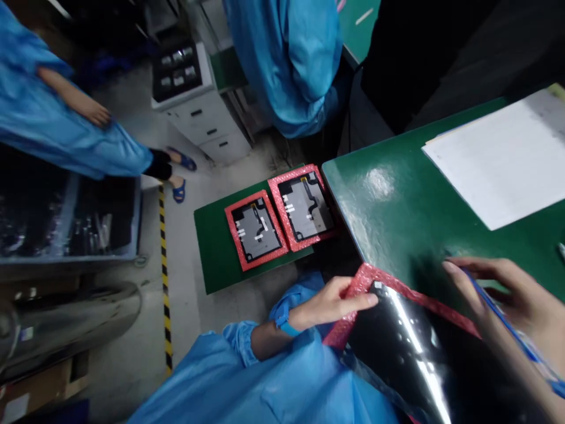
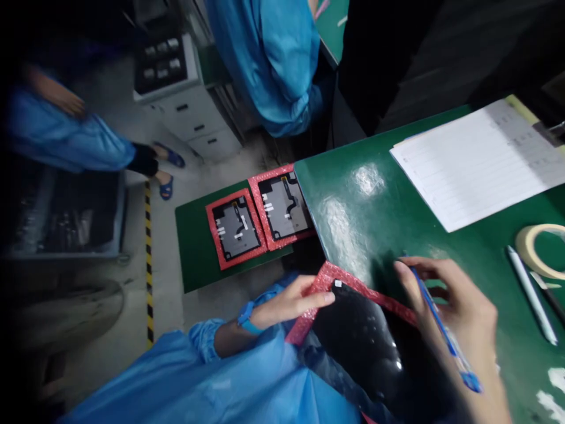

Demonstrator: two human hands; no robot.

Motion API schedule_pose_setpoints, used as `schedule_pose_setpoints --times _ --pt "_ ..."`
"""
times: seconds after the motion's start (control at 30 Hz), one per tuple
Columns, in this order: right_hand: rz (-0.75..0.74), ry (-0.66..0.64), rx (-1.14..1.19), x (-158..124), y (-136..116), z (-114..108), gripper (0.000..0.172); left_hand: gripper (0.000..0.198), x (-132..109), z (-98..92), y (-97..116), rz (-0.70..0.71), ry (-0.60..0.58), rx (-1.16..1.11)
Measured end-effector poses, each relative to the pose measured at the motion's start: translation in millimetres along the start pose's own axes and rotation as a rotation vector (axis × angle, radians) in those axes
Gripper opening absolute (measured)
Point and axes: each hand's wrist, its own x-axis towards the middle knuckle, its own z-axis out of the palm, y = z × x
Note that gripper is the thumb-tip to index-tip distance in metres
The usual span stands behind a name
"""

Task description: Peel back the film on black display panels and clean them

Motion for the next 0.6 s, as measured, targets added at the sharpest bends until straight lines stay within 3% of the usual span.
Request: schedule_pose_setpoints --times 0.07,0.13,0.23,0.4,0.5,0.6 --pt "-0.141 -0.084 -0.095 19 21 -20 0.074 0.063 -2 -2.1 0 -0.03 -0.051 0.017" --pt "-0.202 0.01 -0.166 28 43 -33 0.088 0.068 -3 -2.9 -1 -0.054 -0.094 0.018" --pt "-0.198 0.158 -0.291 14 67 -45 0.083 0.078 -5 -1.5 -2 -0.079 -0.115 0.03" --pt "0.134 0.134 -0.449 -60 68 -60 0.066 0.074 -15 3.7 -6 -0.119 -0.101 0.036" --pt "0.331 0.139 -0.445 -108 45 -71 0.059 0.063 -23 2.3 -16 -0.184 -0.092 -0.026" --pt "0.498 0.17 -0.393 -147 18 -73 0.057 0.049 -28 -8.5 -31 -0.296 0.028 -0.251"
